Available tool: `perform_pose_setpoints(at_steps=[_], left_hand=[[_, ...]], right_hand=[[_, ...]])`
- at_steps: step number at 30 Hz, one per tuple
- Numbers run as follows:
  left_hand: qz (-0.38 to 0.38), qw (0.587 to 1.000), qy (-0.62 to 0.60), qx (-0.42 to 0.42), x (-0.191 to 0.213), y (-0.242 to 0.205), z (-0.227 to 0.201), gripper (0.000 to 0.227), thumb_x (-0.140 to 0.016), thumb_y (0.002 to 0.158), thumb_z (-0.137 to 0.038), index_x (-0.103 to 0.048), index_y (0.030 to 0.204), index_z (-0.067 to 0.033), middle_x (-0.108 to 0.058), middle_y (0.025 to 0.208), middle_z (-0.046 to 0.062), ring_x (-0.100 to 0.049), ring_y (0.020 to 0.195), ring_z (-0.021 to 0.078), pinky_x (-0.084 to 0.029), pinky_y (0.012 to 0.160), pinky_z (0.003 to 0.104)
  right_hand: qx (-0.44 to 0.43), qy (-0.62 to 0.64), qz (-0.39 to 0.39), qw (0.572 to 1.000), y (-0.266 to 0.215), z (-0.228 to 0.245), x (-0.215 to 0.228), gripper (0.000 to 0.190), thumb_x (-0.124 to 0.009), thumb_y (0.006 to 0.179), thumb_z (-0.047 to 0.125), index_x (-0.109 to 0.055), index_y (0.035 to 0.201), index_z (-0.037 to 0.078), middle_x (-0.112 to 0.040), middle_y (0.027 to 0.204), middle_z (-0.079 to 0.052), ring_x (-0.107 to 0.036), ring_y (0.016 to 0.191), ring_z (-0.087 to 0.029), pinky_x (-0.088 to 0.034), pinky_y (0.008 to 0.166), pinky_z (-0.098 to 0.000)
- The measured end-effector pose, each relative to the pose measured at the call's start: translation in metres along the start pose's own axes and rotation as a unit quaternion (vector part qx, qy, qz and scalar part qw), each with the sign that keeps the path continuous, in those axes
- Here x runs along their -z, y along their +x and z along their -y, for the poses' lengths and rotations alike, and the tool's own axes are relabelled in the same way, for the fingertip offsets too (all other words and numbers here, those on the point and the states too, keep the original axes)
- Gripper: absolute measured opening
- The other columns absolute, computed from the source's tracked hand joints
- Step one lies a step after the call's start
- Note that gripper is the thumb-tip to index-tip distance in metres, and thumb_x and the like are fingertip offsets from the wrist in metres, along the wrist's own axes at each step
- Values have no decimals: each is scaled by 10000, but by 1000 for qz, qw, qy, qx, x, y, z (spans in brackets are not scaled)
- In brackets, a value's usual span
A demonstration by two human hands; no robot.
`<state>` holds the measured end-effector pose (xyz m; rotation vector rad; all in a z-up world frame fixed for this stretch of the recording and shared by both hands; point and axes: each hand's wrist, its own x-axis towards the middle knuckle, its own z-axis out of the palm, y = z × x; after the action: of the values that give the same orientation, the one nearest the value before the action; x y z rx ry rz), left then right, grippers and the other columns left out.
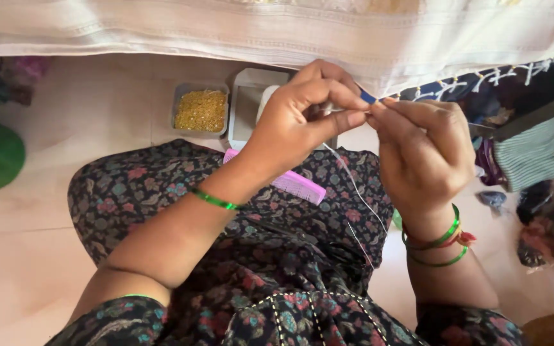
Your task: Tying white threads to the edge of a decorative fabric to create a fringe border.
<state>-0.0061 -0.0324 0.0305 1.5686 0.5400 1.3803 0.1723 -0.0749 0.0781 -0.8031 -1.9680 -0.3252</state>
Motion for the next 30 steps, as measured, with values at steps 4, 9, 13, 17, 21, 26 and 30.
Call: perform_pose_setpoints(at_steps=[4, 9, 13, 17, 21, 26, 30], left_hand=[[-19, 994, 99, -39, 0, 0, -22, 107, -817, 944, -72, -756, 1027, -101, -629, 1066, -19, -495, 788, 71, -419, 682, 245], [-13, 895, 376, -239, 1, -6, -26, 240, -736, 892, 43, -669, 1092, -70, -587, 1161, 49, -628, 1057, 266, -526, 816, 366], [-21, 908, 368, -200, 0, -8, -21, 203, -748, 918, 26, -652, 1063, -79, -585, 1134, 30, -636, 997, 223, -532, 827, 362], [-12, 913, 348, -210, -10, -6, -20, 265, -727, 888, 52, -669, 1109, -82, -598, 1119, 31, -636, 1036, 235, -536, 858, 358], [-66, 938, 300, -162, -18, -9, 2, 188, -754, 944, 25, -690, 1085, -83, -715, 1107, 27, -689, 976, 196, -560, 859, 292], [-87, 996, 19, 30, -26, -14, 30, 67, -726, 980, -4, -713, 1045, -15, -768, 1013, 48, -742, 949, 109, -616, 867, 254], [-73, 995, -60, 45, -29, -10, 33, 60, -699, 1003, -5, -706, 1062, 5, -767, 1033, 56, -718, 966, 93, -596, 889, 247]], right_hand=[[44, -91, 14, 995, -4, -3, 3, 201, -835, 932, -122, -730, 1052, 0, -670, 1057, -98, -665, 933, -261, -553, 763, -346], [-37, -112, 92, 989, -26, -12, 6, 195, -817, 896, -63, -681, 997, 34, -636, 1056, -99, -667, 884, -287, -544, 761, -358], [-187, -12, 80, 979, -24, -6, 9, 112, -755, 993, -98, -681, 1018, -17, -669, 1085, -96, -720, 876, -188, -591, 760, -267], [-305, 165, 22, 938, -20, 2, -1, 146, -746, 944, -83, -689, 1071, -39, -668, 1084, -84, -702, 886, -141, -587, 731, -260], [-393, 361, 3, 846, -44, -14, -22, 41, -682, 1046, -48, -662, 1082, -50, -702, 1005, -90, -703, 855, -137, -594, 782, -267], [-443, 542, -64, 711, -61, -23, -31, 44, -644, 1071, 6, -620, 1096, -21, -687, 1028, -101, -694, 884, -164, -615, 822, -312], [-434, 634, -87, 634, -64, -33, -30, 35, -626, 1074, 28, -633, 1084, -5, -692, 1044, -121, -684, 948, -183, -608, 861, -329]])
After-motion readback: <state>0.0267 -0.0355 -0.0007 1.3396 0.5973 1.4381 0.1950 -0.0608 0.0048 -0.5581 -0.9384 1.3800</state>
